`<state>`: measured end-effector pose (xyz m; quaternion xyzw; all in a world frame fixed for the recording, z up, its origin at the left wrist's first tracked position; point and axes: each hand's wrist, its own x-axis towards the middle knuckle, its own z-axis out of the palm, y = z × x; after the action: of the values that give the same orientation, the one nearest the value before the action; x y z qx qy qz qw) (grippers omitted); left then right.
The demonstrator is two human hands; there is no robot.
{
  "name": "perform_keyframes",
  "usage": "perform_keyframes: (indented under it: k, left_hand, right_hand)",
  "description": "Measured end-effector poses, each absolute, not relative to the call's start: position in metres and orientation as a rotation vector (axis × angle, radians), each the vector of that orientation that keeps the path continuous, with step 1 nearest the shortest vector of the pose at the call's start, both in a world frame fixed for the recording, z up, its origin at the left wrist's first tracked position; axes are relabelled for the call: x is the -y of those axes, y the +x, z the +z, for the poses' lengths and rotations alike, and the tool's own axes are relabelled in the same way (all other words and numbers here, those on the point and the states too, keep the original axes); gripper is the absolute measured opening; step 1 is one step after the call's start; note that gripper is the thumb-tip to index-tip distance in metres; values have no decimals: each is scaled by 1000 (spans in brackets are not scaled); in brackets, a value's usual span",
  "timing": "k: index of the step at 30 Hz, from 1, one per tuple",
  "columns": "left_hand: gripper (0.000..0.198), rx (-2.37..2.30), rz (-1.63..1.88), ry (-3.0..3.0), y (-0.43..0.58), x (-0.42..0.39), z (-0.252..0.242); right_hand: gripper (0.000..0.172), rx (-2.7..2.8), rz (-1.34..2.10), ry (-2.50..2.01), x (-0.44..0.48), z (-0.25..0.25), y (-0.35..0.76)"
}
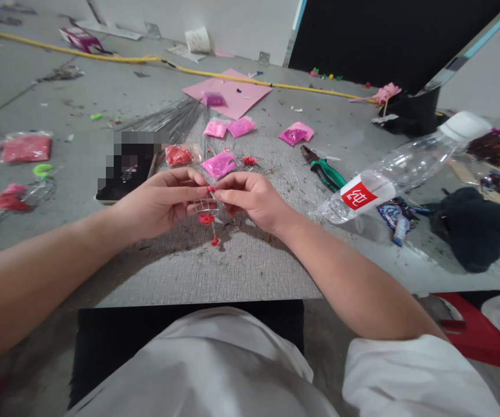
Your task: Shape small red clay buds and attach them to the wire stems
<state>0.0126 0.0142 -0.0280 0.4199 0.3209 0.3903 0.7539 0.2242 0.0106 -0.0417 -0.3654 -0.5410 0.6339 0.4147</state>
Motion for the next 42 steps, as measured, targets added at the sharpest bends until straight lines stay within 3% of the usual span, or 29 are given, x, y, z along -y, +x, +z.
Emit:
perform_keyframes:
  k: [6, 12, 23, 42]
  left_hand:
    - [18, -804, 760, 1034, 12, -14, -27]
    - [15, -866, 813, 1064, 12, -15, -30]
    - [12, -794, 776, 950, 13, -16, -33]
    - [7, -862, 683, 989, 9, -20, -31]
  right_hand:
    - [13, 1408, 1498, -940, -11, -44, 222]
    - [14, 1682, 1006, -1071, -4, -41, 219]
    - [13, 1937, 456, -964, 6, -38, 216]
    - [19, 2063, 460, -1053, 1, -42, 217]
